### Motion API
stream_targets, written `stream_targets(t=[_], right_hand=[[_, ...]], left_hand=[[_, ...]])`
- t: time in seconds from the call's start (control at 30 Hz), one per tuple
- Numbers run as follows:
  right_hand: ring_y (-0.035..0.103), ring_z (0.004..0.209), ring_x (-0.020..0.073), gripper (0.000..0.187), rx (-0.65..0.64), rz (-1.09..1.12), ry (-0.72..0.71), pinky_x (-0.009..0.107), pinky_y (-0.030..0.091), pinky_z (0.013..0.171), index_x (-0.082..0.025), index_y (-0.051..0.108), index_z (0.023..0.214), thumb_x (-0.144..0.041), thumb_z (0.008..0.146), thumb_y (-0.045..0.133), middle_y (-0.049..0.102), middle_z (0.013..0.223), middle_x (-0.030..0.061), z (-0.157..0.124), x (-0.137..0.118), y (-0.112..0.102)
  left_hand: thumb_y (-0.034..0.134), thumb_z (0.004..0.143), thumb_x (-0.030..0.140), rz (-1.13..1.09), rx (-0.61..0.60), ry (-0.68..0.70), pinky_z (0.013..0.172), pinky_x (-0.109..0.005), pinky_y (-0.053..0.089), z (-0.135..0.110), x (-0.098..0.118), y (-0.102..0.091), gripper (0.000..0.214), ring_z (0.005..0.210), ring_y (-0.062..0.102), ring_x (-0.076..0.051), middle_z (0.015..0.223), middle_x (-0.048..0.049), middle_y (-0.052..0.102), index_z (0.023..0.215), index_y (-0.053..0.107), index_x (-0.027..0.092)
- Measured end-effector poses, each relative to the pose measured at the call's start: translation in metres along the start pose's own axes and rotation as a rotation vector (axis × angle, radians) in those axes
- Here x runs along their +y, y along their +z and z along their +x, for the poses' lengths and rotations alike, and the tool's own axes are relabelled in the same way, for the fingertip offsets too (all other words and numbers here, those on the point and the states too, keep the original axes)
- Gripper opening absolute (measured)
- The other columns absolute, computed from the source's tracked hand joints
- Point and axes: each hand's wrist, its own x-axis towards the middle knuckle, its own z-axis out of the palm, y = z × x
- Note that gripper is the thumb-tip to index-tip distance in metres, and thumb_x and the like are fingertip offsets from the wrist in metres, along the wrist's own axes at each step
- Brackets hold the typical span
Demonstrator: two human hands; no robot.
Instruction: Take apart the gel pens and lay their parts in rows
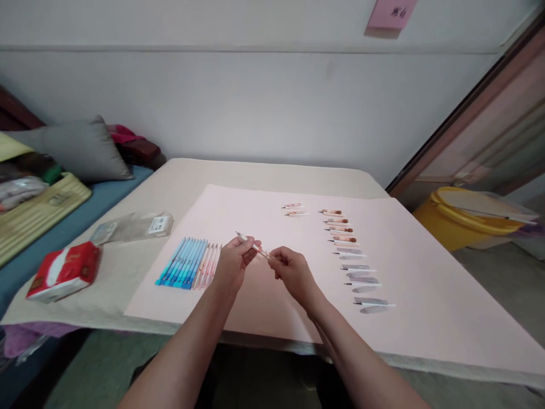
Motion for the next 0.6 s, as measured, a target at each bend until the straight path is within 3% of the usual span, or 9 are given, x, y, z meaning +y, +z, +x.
stream_targets(t=[0.1,0.23,0.3,0.47,0.6], right_hand=[[0.046,0.052,0.0121,0.009,0.071,-0.164,-0.129,0.026,0.035,0.052,-0.022,0.059,0.070,-0.029,0.076,0.057,0.052,0.058,-0.0030,-0.003,0.002,0.004],[0.046,0.053,0.0131,0.010,0.150,-0.165,-0.111,0.026,0.036,0.053,-0.023,0.060,0.069,-0.031,0.074,0.060,0.051,0.055,-0.0032,-0.002,0.001,0.001],[0.048,0.052,0.0129,0.013,0.140,-0.031,-0.026,0.025,0.037,0.052,-0.022,0.061,0.070,-0.034,0.071,0.063,0.053,0.056,-0.0024,0.000,-0.001,-0.002],[0.051,0.048,0.0099,0.031,-0.050,0.491,0.355,0.022,0.036,0.046,-0.016,0.061,0.077,-0.047,0.071,0.063,0.063,0.066,0.0037,0.002,-0.004,-0.006],[0.058,0.059,0.0100,0.025,0.082,0.475,0.182,0.021,0.042,0.056,-0.017,0.061,0.080,-0.028,0.062,0.074,0.064,0.069,0.0005,0.002,-0.003,-0.005]], left_hand=[[0.069,0.071,0.026,0.026,0.041,-0.013,0.066,-0.021,0.050,0.001,0.000,-0.001,0.019,0.068,0.061,-0.010,0.075,-0.0063,0.065,0.078,0.060,0.011],[0.063,0.075,0.023,-0.040,-0.034,-0.052,0.076,-0.025,0.050,0.001,0.002,-0.003,0.019,0.084,0.063,-0.014,0.095,-0.0112,0.066,0.091,0.061,0.012],[0.063,0.075,0.018,-0.061,-0.067,-0.045,0.078,-0.025,0.050,0.001,0.003,-0.004,0.018,0.087,0.063,-0.014,0.097,-0.0103,0.066,0.092,0.061,0.013],[0.062,0.075,0.016,-0.062,-0.081,-0.006,0.078,-0.024,0.050,0.002,0.001,-0.005,0.014,0.085,0.063,-0.013,0.096,-0.0086,0.066,0.089,0.060,0.015],[0.063,0.074,0.016,-0.061,-0.054,-0.021,0.075,-0.023,0.050,0.002,0.000,-0.004,0.014,0.081,0.063,-0.011,0.094,-0.0084,0.066,0.088,0.060,0.014]])
